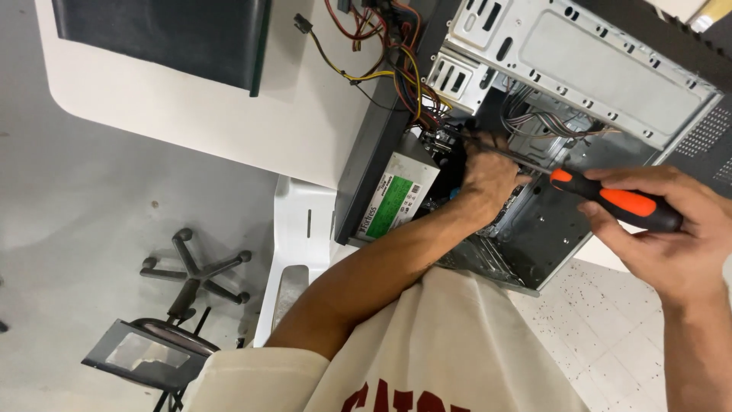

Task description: Reinstalling a motherboard into a desktop computer case and securing it with screws.

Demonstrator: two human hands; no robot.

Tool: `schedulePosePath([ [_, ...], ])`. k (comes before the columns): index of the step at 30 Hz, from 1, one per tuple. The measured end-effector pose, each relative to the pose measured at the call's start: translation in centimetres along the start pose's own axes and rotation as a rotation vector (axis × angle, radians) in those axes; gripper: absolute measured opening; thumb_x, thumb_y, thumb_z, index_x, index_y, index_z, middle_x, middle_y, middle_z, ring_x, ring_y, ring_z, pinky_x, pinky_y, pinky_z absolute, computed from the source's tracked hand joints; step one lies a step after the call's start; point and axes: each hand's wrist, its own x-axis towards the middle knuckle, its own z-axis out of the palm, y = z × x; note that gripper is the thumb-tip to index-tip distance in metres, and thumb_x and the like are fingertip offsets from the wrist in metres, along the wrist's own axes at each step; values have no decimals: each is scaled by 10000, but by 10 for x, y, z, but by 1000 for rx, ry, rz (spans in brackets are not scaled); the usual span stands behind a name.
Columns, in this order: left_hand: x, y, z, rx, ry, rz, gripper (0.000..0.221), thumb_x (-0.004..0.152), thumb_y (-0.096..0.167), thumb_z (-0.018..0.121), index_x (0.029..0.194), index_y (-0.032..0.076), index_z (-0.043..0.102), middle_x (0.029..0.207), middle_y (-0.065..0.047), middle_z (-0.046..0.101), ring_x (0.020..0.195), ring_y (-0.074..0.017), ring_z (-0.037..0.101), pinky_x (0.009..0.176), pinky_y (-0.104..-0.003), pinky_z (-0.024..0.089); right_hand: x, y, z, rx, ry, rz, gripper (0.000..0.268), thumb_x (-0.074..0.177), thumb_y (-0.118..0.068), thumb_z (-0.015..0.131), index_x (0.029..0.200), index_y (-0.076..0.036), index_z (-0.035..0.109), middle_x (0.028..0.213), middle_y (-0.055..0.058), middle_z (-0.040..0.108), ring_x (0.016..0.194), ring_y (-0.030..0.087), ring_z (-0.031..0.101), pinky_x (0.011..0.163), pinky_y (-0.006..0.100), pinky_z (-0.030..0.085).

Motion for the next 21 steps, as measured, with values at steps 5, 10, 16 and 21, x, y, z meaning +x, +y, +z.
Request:
schedulePosePath([
  [5, -3, -4, -4, -3, -9, 9, 868, 812, 783, 230, 985, 35, 637, 1066, -140, 554, 993, -276, 533, 831, -380, 494, -1, 1, -1, -12, -7, 53, 218, 824, 109, 735, 945, 126, 554, 1004, 296, 621, 987, 360, 653, 885, 363, 504],
  [10, -1, -3, -2, -53, 50, -21, 938, 765, 803, 261, 1215, 22, 521, 1197, -172, 528, 1121, -338, 503, 987, -492, 429, 0, -5, 0, 5, -11, 90, 227, 825, 95, 726, 973, 110, 554, 1058, 291, 623, 1002, 332, 640, 917, 353, 501],
  [16, 3, 1, 3, -66, 18, 2, 865, 796, 766, 261, 1181, 57, 572, 1222, -177, 523, 1150, -371, 477, 980, -525, 417, 1, -5, 1, 33, -21, 80, 222, 819, 100, 721, 956, 113, 547, 1025, 288, 617, 999, 348, 649, 894, 359, 512],
  [21, 12, 14, 19, -94, 148, -96, 872, 740, 811, 323, 1119, 80, 613, 1131, -120, 566, 1107, -321, 502, 836, -437, 489, -2, -3, 0, -4, -14, 96, 226, 841, 108, 731, 977, 110, 552, 1046, 278, 613, 1033, 358, 647, 918, 367, 506],
])
